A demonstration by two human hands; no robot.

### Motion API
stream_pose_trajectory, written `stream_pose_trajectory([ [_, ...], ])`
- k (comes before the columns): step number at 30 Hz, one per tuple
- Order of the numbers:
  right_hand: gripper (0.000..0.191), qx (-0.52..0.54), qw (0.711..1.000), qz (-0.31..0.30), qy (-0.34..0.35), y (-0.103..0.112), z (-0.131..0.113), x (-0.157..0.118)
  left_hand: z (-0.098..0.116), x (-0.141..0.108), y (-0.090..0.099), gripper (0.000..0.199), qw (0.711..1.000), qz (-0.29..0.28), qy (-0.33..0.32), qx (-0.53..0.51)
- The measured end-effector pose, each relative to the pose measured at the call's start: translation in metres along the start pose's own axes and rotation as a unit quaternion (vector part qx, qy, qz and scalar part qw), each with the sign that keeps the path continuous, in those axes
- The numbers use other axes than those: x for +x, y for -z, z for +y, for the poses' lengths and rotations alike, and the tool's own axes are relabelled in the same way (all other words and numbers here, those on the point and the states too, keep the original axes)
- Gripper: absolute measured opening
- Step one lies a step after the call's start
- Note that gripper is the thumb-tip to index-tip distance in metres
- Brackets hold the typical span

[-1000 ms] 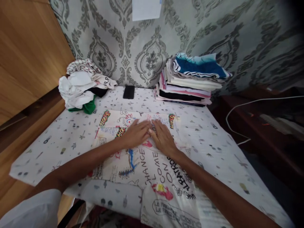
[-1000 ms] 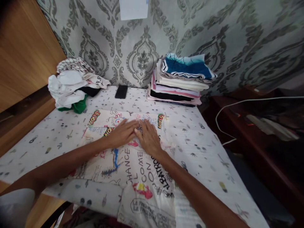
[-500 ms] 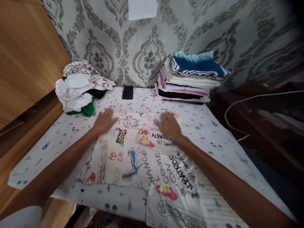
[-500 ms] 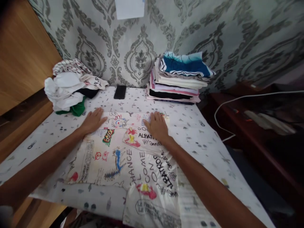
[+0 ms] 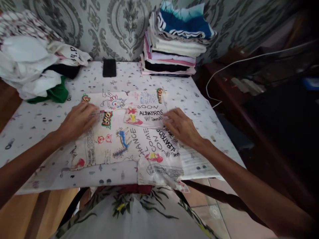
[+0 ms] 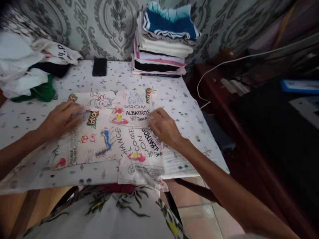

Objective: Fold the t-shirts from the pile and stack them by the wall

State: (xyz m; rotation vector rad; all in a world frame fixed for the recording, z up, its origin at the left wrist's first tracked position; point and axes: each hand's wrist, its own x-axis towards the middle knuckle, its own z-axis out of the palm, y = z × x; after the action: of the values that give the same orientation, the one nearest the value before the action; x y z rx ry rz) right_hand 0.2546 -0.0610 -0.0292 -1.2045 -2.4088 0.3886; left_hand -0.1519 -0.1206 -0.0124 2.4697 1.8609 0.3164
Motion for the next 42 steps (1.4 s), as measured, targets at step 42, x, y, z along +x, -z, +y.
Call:
stream_pose_trajectory([
  [42,0.058,0.544,0.705,0.072,-0.450,-0.009,-0.090,-0.153,0.188,0.151,-0.092,0.045,0.927,-0.084,-0.339,-0.141],
])
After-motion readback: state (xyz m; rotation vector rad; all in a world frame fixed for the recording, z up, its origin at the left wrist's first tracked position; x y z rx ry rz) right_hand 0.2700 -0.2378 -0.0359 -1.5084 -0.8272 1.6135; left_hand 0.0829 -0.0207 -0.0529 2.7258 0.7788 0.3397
